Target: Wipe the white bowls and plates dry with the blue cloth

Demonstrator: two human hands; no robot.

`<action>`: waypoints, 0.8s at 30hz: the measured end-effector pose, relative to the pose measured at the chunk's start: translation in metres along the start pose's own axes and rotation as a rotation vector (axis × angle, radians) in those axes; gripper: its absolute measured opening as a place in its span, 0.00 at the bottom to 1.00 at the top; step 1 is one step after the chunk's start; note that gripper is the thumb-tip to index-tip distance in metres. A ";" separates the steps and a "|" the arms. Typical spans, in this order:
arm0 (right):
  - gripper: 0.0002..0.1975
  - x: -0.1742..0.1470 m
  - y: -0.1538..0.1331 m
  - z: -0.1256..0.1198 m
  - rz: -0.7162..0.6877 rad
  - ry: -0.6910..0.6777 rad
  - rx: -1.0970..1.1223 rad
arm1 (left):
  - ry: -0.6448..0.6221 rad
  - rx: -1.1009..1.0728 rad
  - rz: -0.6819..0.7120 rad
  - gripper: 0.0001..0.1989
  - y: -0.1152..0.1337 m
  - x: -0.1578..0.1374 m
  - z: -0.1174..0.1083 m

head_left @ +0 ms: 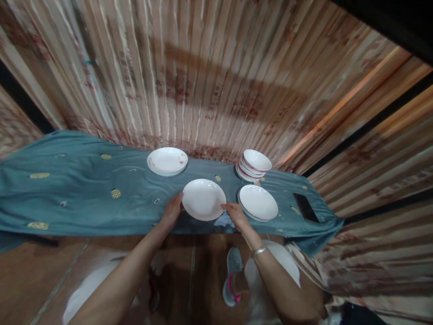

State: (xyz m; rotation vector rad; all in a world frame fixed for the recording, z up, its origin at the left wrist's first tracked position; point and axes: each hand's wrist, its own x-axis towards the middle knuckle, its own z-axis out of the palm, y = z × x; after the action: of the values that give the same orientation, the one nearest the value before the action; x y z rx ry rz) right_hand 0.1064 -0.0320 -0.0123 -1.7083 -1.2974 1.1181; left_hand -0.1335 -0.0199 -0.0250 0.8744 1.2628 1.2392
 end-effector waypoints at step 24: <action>0.14 -0.017 -0.017 0.027 -0.582 -0.070 -0.483 | -0.029 0.207 0.227 0.23 -0.008 0.014 -0.005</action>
State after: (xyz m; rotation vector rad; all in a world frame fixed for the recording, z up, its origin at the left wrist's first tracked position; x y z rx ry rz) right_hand 0.0735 -0.0431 -0.0035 -1.4479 -2.0604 0.5505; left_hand -0.1385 -0.0087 -0.0365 1.2093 1.3114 1.2817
